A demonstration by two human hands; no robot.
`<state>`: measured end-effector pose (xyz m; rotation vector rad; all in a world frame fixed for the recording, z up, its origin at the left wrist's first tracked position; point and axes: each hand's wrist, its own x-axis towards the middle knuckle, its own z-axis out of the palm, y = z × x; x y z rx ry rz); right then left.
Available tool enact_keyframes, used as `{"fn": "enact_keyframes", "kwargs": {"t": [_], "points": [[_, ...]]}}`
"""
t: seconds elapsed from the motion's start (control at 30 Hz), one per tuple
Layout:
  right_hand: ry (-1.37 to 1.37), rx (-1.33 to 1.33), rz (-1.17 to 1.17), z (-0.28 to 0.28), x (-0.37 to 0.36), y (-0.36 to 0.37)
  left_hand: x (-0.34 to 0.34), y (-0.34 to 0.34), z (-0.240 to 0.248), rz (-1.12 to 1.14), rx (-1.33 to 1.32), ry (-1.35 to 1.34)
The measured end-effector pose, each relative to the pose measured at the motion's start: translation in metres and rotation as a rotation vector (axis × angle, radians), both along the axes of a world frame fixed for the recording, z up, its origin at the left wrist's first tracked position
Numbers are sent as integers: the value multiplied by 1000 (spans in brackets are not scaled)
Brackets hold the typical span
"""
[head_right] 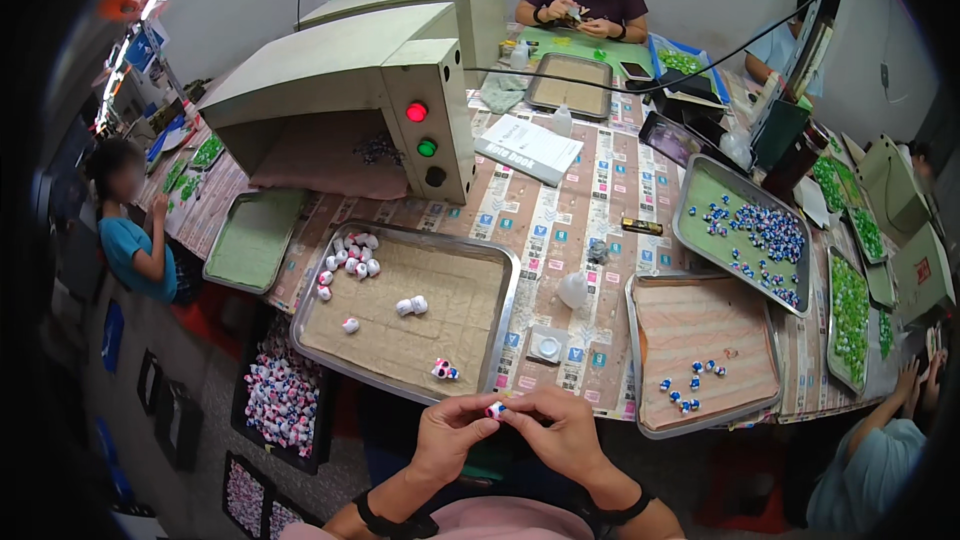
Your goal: The person carries a tray of small, colorful, spherical objects to a workstation and begins assembling them by hand. They pick up individual white and colored components, fit them together, and place the finished units onto a tray. Other workers are visible in the background performing similar assembly tasks.
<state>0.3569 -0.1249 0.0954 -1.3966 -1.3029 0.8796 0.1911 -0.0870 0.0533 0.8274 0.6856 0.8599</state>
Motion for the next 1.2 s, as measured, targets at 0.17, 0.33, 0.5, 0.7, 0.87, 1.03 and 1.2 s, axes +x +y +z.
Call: {"fn": "enact_keyframes", "kwargs": {"t": [0.17, 0.33, 0.5, 0.7, 0.87, 1.03, 1.2], "points": [[50, -13, 74, -1, 3, 6, -2, 5, 8, 11, 70, 18], [-158, 16, -311, -9, 30, 29, -18, 20, 12, 146, 364, 220], [-287, 169, -657, -42, 69, 78, -38, 54, 10, 329, 608, 522], [-114, -60, -530, -70, 72, 109, -60, 73, -5, 300, 632, 902], [-161, 44, -526, -71, 74, 87, -59, 74, -7, 216, 870, 980], [-279, 106, -438, -42, 66, 27, -58, 72, -5, 257, 964, 958], [-222, 6, -425, -38, 61, -8, -57, 71, -2, 243, 948, 952]]}}
